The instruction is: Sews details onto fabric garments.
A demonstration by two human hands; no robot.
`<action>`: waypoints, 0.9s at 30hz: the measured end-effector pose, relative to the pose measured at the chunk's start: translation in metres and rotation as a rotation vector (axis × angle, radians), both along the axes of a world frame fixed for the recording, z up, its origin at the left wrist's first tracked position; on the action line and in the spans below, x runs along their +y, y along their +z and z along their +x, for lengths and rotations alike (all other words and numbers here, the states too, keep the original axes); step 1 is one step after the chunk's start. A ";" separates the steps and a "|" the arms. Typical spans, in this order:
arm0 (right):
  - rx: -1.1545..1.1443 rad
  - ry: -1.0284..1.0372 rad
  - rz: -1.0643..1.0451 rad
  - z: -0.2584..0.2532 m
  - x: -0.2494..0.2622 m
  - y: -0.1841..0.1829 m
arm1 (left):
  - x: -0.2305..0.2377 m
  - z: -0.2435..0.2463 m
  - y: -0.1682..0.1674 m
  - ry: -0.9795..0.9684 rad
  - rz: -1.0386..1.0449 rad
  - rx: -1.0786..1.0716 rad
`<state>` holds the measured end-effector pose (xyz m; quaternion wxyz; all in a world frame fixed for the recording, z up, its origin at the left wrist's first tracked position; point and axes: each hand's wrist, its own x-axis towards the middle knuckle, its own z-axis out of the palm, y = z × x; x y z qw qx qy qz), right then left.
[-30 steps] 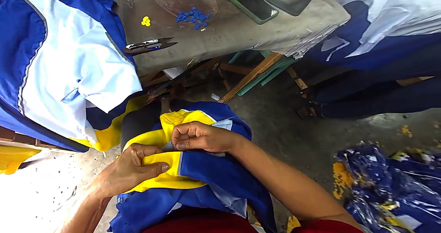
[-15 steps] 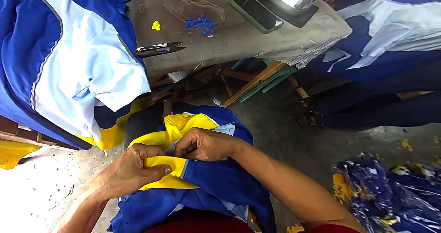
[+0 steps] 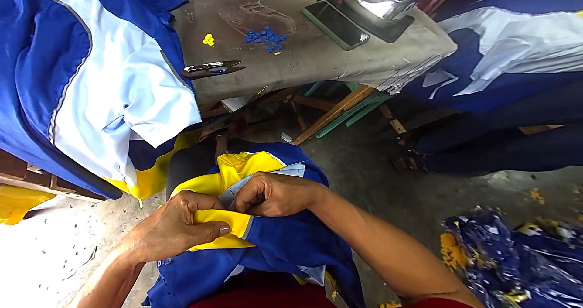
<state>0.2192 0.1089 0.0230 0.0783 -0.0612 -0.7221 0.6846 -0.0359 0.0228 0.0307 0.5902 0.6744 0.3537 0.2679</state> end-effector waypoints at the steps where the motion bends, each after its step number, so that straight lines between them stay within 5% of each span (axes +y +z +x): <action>1: 0.003 -0.001 0.000 0.000 0.000 0.000 | 0.000 0.000 0.000 0.001 -0.002 0.000; 7: -0.019 -0.049 0.024 -0.008 -0.007 0.009 | 0.002 0.001 -0.001 0.041 0.012 0.023; 10: -0.116 -0.181 0.227 0.001 -0.012 0.023 | 0.003 0.000 -0.004 0.096 -0.018 0.055; 15: -0.329 -0.356 0.479 0.048 -0.040 0.024 | 0.000 -0.003 -0.009 0.133 -0.063 0.014; 22: -0.366 -0.578 0.467 0.120 -0.055 0.013 | -0.003 -0.003 -0.012 0.114 -0.086 -0.057; 27: -0.443 -0.857 0.943 0.114 -0.016 0.010 | -0.003 0.015 -0.021 0.190 -0.206 -0.090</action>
